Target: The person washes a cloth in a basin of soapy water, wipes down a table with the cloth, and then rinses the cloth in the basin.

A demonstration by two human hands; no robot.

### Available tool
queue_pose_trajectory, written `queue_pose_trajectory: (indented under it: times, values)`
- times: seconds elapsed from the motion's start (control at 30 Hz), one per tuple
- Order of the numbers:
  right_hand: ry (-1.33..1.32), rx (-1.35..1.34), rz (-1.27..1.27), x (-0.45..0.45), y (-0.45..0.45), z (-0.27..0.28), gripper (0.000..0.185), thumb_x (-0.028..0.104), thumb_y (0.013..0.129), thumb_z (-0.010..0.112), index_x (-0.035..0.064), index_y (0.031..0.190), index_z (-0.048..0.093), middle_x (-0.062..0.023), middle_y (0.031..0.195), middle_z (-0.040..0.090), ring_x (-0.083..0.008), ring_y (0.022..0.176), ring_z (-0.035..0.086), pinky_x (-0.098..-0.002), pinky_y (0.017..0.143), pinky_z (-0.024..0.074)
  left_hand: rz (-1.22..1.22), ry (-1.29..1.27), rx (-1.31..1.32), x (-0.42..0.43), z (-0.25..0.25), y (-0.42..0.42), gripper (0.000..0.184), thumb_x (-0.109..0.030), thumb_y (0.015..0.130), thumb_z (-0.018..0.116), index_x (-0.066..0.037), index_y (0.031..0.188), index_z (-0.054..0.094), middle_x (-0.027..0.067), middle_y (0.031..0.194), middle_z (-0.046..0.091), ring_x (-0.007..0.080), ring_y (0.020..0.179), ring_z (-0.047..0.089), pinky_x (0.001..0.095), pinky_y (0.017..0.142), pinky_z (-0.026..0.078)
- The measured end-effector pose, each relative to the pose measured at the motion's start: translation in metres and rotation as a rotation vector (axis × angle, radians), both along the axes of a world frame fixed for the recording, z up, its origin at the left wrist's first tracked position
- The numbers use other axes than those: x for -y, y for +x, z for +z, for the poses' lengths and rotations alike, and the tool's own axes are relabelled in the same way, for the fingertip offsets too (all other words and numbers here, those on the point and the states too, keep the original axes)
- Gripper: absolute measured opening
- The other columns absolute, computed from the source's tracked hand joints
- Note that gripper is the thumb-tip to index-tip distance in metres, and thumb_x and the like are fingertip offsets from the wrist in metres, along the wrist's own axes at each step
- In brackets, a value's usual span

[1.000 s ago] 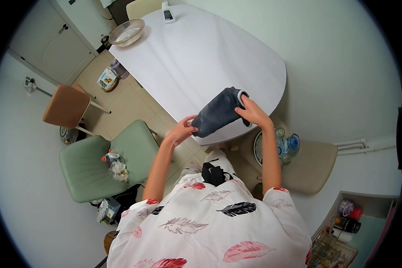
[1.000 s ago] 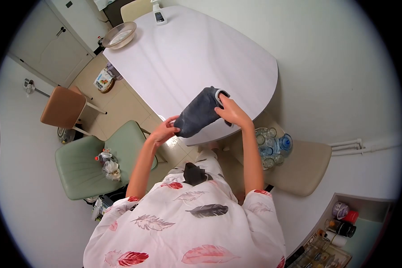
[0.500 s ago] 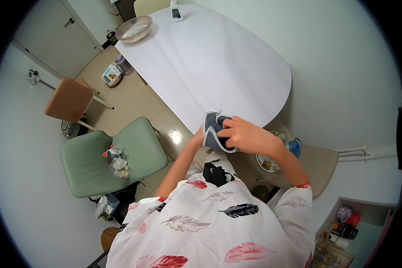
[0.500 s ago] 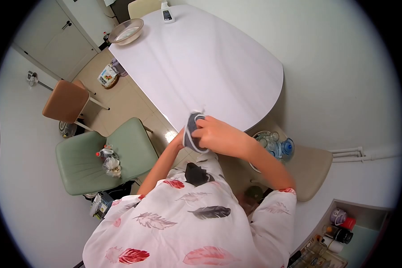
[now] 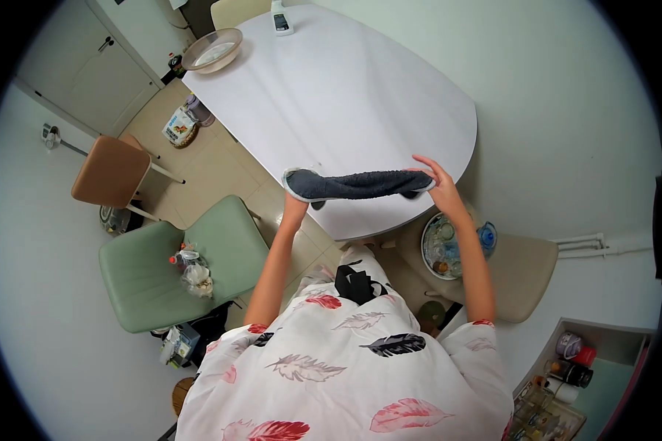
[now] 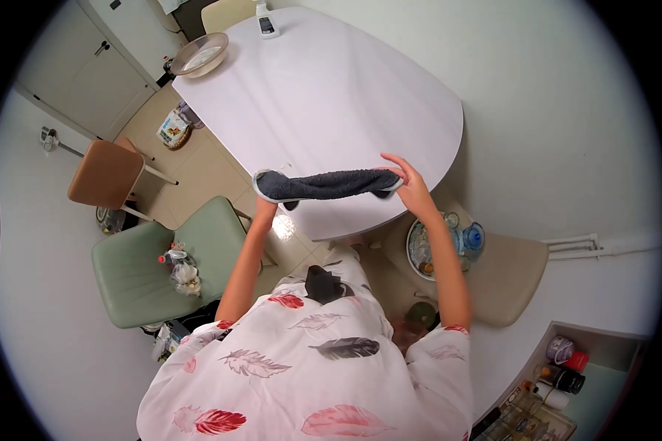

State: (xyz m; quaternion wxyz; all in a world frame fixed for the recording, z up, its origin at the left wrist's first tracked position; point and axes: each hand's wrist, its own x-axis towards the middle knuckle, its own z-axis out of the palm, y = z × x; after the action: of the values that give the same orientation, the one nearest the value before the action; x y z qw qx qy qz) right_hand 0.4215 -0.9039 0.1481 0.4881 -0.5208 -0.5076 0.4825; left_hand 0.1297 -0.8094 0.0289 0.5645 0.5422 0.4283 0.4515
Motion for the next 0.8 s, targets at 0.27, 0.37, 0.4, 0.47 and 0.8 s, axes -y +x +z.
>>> queue_pose_trajectory:
  times: [0.27, 0.37, 0.4, 0.47, 0.8]
  values:
    - [-0.301, 0.022, -0.261, -0.004, 0.032, -0.08, 0.024, 0.01, 0.086, 0.047, -0.0003, 0.105, 0.059, -0.0039, 0.085, 0.061, -0.0092, 0.075, 0.055, -0.022, 0.066, 0.043, -0.251, -0.169, 0.015, -0.004, -0.019, -0.021, 0.029, -0.003, 0.076, 0.062, -0.004, 0.104, 0.056, 0.0004, 0.094, 0.06, 0.0095, 0.088, 0.055, 0.0238, 0.077, 0.044]
    - [-0.392, 0.161, -0.391, -0.007, 0.027, -0.071, 0.024, 0.014, 0.083, 0.05, 0.0011, 0.101, 0.058, 0.0001, 0.074, 0.057, -0.0075, 0.063, 0.05, -0.0218, 0.057, 0.0409, -0.226, -0.175, -0.055, 0.006, -0.028, -0.013, 0.021, -0.001, 0.076, 0.06, -0.007, 0.096, 0.058, -0.0025, 0.082, 0.055, 0.0051, 0.074, 0.05, 0.0195, 0.066, 0.042]
    - [-0.395, 0.161, -0.392, -0.014, 0.028, -0.09, 0.024, 0.014, 0.083, 0.05, 0.0011, 0.101, 0.058, 0.0001, 0.074, 0.057, -0.0075, 0.063, 0.05, -0.0218, 0.057, 0.0409, -0.205, -0.244, -0.034, 0.01, -0.023, -0.007, 0.02, -0.001, 0.075, 0.061, -0.007, 0.094, 0.059, -0.0032, 0.078, 0.054, 0.0049, 0.071, 0.048, 0.0198, 0.062, 0.041]
    - [-0.16, 0.282, -0.567, -0.027, 0.028, -0.127, 0.023, 0.008, 0.077, 0.05, 0.0008, 0.097, 0.06, -0.0055, 0.078, 0.061, -0.0116, 0.07, 0.056, -0.0241, 0.062, 0.044, -0.183, -0.344, -0.033, 0.016, -0.032, 0.005, 0.019, -0.003, 0.077, 0.06, -0.007, 0.096, 0.059, -0.0029, 0.077, 0.053, 0.0043, 0.069, 0.046, 0.018, 0.06, 0.04]
    - [0.03, 1.095, -0.178, -0.019, -0.149, -0.183, 0.055, 0.031, 0.077, 0.061, 0.0161, 0.127, 0.045, -0.014, 0.135, 0.036, -0.0351, 0.127, 0.025, -0.0541, 0.101, 0.0184, -0.077, -0.262, -0.162, 0.016, -0.078, 0.008, 0.037, -0.007, 0.083, 0.048, -0.004, 0.119, 0.049, 0.0057, 0.112, 0.054, 0.0136, 0.1, 0.051, 0.0257, 0.084, 0.043]
